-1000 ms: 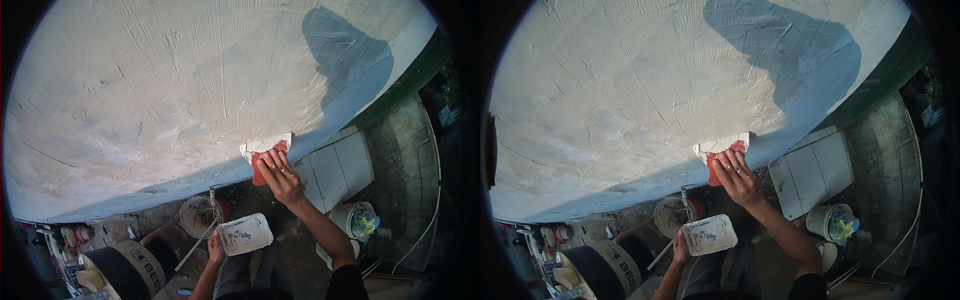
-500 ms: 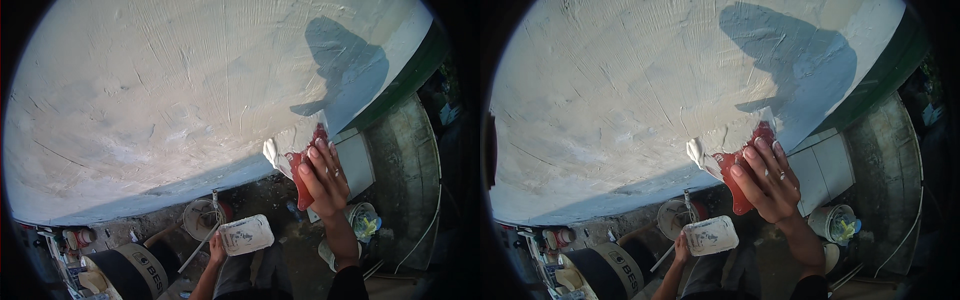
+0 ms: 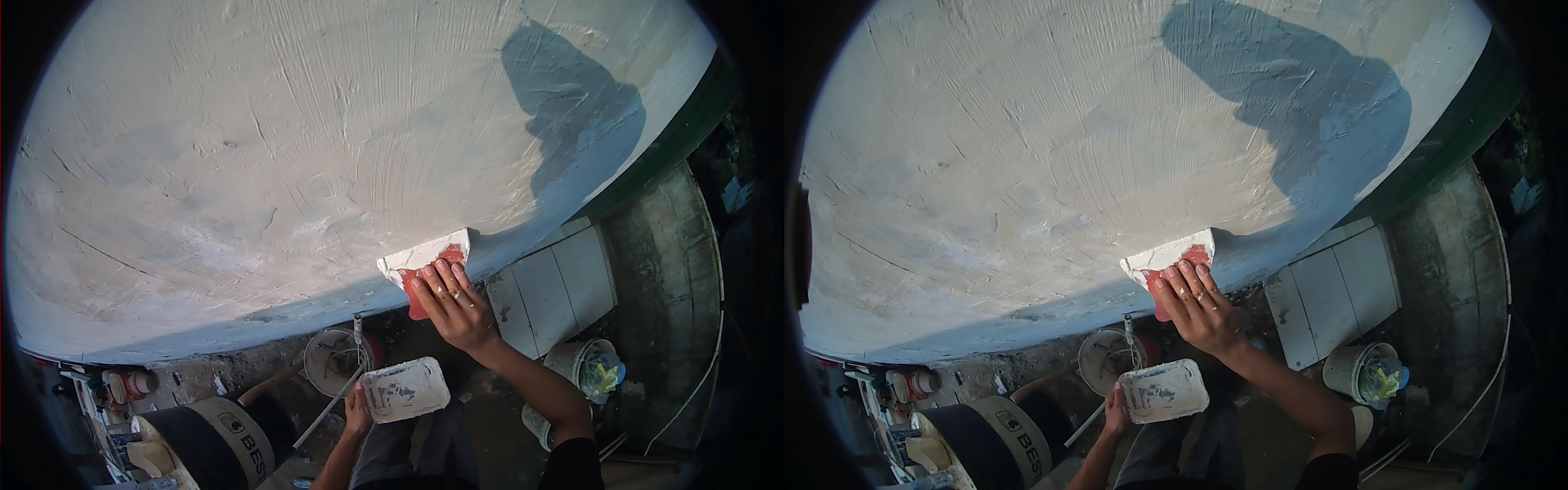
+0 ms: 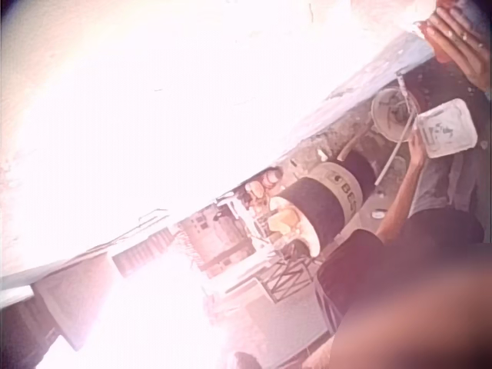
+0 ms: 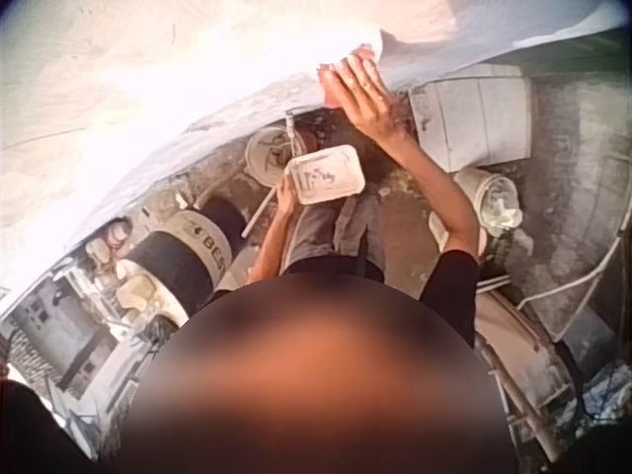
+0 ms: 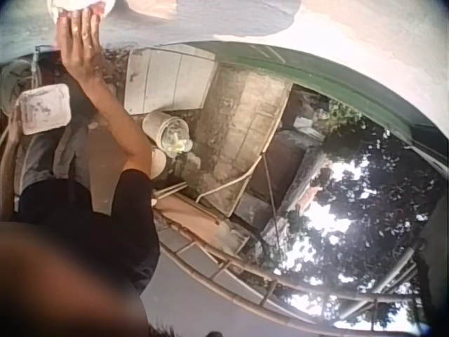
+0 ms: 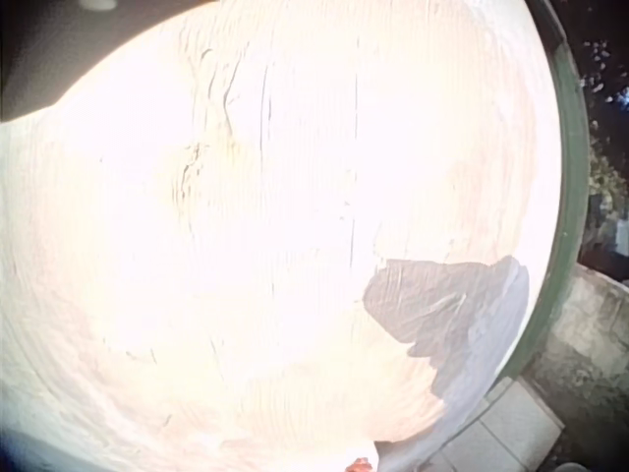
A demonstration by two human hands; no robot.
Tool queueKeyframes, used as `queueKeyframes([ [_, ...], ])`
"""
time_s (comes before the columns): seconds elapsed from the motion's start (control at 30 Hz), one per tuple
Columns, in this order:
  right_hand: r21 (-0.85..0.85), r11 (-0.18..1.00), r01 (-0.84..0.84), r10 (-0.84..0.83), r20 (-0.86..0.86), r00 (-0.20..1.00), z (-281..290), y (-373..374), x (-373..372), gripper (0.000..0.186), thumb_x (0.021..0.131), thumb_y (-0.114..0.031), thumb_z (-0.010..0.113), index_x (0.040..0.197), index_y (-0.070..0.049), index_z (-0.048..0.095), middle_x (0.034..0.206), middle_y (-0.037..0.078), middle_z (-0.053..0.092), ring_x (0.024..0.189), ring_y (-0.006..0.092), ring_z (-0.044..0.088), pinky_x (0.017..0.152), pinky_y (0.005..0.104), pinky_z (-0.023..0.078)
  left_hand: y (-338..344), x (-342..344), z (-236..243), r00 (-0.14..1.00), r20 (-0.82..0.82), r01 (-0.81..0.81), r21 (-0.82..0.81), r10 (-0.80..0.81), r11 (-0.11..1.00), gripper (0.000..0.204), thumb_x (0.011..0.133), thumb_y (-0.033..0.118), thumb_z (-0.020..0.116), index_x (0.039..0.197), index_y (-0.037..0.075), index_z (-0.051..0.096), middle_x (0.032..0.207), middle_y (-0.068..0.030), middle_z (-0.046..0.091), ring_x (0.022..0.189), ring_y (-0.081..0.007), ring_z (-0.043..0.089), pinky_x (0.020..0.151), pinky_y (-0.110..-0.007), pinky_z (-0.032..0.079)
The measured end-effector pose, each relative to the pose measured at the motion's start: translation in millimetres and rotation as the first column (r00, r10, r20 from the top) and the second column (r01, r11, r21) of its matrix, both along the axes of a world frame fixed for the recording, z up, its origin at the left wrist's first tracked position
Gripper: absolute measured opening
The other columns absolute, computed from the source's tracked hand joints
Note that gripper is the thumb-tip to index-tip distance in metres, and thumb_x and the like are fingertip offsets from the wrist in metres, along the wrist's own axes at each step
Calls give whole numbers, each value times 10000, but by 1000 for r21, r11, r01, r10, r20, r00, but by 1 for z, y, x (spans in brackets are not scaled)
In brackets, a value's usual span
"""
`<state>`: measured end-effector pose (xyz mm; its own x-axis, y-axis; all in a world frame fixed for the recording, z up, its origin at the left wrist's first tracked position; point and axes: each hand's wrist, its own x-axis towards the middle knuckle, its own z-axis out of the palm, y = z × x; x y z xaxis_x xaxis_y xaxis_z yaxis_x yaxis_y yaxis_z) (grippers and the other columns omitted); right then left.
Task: The person applies filler compound from a plastic container onto a wall using a putty knife or scraper.
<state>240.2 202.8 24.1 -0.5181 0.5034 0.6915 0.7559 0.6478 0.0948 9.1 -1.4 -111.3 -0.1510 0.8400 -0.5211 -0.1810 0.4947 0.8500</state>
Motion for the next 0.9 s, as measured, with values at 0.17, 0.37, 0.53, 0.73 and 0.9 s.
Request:
queueKeyframes([
  [0.17,-145,989,-4,9,37,999,-100,-2,24,356,887,-116,544,1229,-34,602,1317,174,548,1252,346,506,1078,474,388,1,0,-4,997,-70,27,-27,-29,999,496,1037,415,319,1101,8,596,962,-53,623,877,-130,563,790,-298,475],
  [0.37,-216,976,-16,-10,-119,993,-81,-10,63,342,850,-52,595,1189,-17,621,1207,180,620,1181,324,572,1018,473,447,-2,-6,-22,994,-98,35,-69,-42,997,526,1036,434,296,1089,4,594,965,-63,619,891,-147,559,805,-304,462],
  [0.53,60,970,235,-200,-352,914,4,4,100,335,776,60,692,1104,23,636,1087,208,666,1067,373,633,925,491,514,11,14,-7,988,-120,87,-85,-97,993,532,1035,433,297,1072,-5,597,945,-63,622,890,-150,560,803,-299,457],
  [0.73,239,968,78,9,-344,939,104,8,66,302,792,-2,715,1085,-20,646,1148,227,638,1083,407,617,910,531,511,2,31,-18,987,-134,82,-31,-85,996,505,1033,414,335,1063,-17,597,905,-51,616,854,-126,536,769,-288,453],
  [0.9,239,966,-95,130,-134,982,142,7,-2,296,835,-65,662,1130,-82,674,1200,119,646,1144,346,597,993,492,459,-1,33,-7,995,-94,-14,43,18,999,478,1033,404,357,1067,-7,600,881,-29,606,824,-109,520,744,-271,448],
])
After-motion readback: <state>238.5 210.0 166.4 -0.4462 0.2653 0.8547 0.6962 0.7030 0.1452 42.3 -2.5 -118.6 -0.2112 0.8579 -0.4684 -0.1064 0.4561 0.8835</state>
